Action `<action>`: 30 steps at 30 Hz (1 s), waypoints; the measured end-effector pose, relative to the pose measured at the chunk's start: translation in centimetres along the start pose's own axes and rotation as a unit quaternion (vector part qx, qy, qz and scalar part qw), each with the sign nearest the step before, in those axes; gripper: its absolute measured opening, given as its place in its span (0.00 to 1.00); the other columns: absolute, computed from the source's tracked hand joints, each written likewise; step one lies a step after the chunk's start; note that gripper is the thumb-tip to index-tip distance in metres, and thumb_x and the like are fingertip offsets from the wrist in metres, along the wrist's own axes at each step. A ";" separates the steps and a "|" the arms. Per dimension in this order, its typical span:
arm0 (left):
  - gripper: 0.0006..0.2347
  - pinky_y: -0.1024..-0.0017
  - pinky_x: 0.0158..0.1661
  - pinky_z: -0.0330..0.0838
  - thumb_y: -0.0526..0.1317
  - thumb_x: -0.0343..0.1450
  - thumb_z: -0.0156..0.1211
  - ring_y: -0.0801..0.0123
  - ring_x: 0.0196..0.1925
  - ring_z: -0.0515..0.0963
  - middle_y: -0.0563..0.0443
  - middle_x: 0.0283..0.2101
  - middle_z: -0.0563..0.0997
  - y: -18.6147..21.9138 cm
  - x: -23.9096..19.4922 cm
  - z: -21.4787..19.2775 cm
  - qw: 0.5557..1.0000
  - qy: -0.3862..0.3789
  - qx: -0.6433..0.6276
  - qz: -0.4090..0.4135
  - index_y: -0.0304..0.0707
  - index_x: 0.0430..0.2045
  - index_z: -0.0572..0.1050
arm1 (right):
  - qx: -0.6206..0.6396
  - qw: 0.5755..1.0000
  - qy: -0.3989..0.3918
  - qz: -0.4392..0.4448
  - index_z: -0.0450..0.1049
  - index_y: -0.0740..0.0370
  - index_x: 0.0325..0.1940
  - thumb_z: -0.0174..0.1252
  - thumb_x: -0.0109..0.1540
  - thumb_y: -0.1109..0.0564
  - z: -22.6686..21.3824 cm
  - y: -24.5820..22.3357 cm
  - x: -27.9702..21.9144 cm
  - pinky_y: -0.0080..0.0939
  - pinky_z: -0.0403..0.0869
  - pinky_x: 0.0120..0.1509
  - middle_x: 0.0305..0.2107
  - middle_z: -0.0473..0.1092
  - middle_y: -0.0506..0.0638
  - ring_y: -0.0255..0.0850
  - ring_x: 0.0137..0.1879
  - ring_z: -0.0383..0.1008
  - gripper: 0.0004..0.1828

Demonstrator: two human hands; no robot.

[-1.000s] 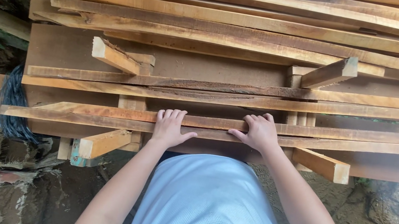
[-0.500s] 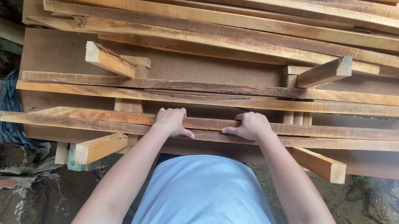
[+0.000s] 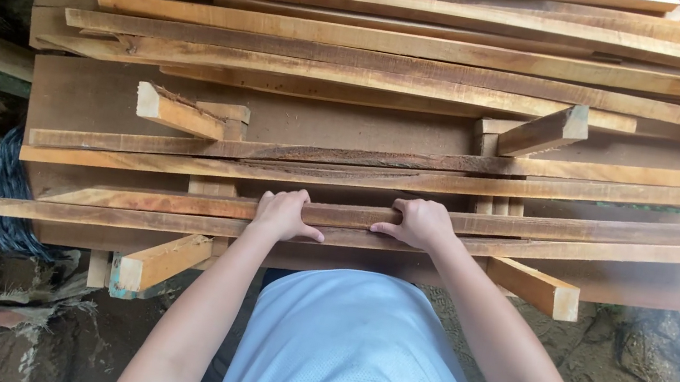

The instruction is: The person ties a black strap around a bundle of wooden planks on a workbench. They then lift the bundle and place it on a larger stack of similar planks. The person continues to pick up individual planks from the workbench and arrange them into a neat pile.

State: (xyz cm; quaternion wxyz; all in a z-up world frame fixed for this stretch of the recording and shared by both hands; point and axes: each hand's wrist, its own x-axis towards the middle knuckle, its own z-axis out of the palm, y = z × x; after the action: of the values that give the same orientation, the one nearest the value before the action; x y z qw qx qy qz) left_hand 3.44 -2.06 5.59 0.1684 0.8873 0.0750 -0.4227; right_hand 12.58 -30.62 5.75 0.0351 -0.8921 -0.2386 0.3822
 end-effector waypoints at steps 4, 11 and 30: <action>0.39 0.55 0.64 0.59 0.69 0.56 0.69 0.61 0.66 0.71 0.55 0.61 0.75 0.0 -0.7 -0.3 0.998 0.043 0.042 0.021 0.52 0.57 0.65 | -0.005 0.931 0.342 -0.127 0.79 0.47 0.42 0.68 0.53 0.32 4.4 1.3 0.9 0.42 0.71 0.46 0.31 0.76 0.44 0.41 0.45 0.79 0.24; 0.38 0.50 0.71 0.50 0.66 0.66 0.60 0.57 0.72 0.64 0.51 0.66 0.69 -0.2 -2.3 1.9 0.994 0.095 0.033 0.052 0.45 0.68 0.61 | 0.020 0.902 0.406 -0.144 0.78 0.42 0.56 0.65 0.56 0.32 5.6 0.7 -0.8 0.44 0.67 0.61 0.44 0.71 0.41 0.39 0.53 0.72 0.28; 0.38 0.54 0.70 0.51 0.62 0.63 0.68 0.61 0.69 0.65 0.53 0.64 0.69 0.5 -1.5 3.0 0.989 0.134 0.025 0.047 0.48 0.65 0.63 | 0.042 0.961 0.257 -0.094 0.77 0.50 0.47 0.61 0.58 0.30 3.4 -0.5 -0.3 0.49 0.74 0.55 0.36 0.74 0.49 0.50 0.46 0.80 0.27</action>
State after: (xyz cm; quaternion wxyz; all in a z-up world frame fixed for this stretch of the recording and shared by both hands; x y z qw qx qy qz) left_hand 0.47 -3.59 5.06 0.1541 0.9426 0.0442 -0.2929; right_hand 9.87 -30.74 3.71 0.1682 -0.9317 -0.2879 0.1444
